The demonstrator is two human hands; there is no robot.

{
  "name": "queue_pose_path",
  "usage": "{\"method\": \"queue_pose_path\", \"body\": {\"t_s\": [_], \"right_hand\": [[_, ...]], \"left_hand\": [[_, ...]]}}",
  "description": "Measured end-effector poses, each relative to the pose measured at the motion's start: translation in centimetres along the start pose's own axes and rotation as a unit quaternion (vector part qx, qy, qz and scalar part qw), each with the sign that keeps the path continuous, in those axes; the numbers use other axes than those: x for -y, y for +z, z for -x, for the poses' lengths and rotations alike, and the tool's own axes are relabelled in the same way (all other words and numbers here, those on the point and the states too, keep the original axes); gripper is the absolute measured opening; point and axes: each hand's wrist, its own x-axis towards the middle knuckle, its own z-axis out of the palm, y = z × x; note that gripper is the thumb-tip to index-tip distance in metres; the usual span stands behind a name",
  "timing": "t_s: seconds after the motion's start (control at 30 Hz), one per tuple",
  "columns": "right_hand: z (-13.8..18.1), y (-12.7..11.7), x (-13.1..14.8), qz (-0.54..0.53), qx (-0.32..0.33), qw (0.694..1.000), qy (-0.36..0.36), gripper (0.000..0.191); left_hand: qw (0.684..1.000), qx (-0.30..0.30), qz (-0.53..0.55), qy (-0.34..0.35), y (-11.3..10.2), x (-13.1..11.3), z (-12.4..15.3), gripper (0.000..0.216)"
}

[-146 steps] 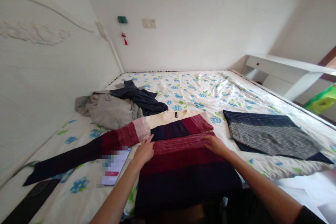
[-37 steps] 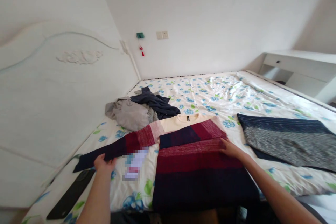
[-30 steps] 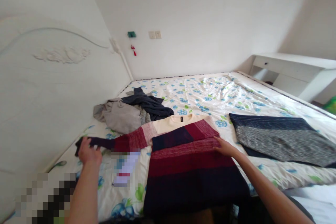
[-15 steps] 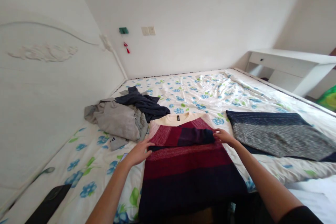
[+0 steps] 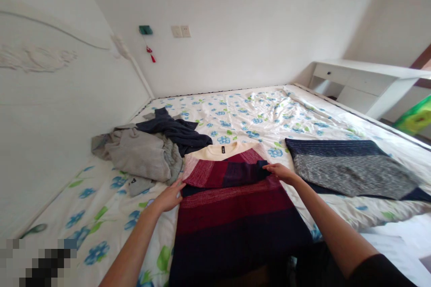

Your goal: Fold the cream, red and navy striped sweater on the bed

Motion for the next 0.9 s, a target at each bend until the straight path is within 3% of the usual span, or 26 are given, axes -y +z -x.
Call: {"method": "queue_pose_path", "body": {"t_s": [0.17,0.33,0.47,0.53,0.6,0.73,0.83,0.9], "right_hand": [[-0.1,-1.4,2.2,-0.116,-0.054,0.983,-0.132,0.048],[-0.8,-1.8,2.8,-0.140,-0.121,0.960,-0.210,0.052],[-1.5,-1.2,0.8,-0.097,-0.096,0.983,-0.122,0.044],[-1.7,-0.9,-0.4,-0.045,-0.070,0.995,-0.046,0.039],[-1.7,-0.7,-1.1,-0.015,-0.066,0.998,-0.008,0.036],[-1.5,-0.9,-1.3,-0.027,-0.069,0.997,-0.007,0.026],[-1.2,-1.1,-0.9,-0.046,-0.067,0.997,0.015,0.023],[-1.1,-1.2,-0.3,-0.082,-0.065,0.994,-0.010,0.028]], "left_hand": [[1.000,-0.013,-0.003,-0.023,-0.1,-0.7,-0.3,0.080],[0.997,-0.012,-0.014,-0.078,-0.4,-1.0,0.0,0.063],[0.997,0.042,0.001,-0.060,0.0,-1.0,0.5,0.067],[0.998,0.044,0.000,-0.052,0.0,-1.1,0.6,0.074],[0.998,0.034,-0.006,-0.048,-0.2,-1.2,0.7,0.067],[1.000,0.002,-0.025,-0.013,-0.8,-1.8,0.6,0.047],[0.999,0.020,-0.046,-0.001,-0.8,-2.2,0.4,0.057],[0.998,0.031,-0.051,-0.021,-0.6,-2.1,0.1,0.067]]}}
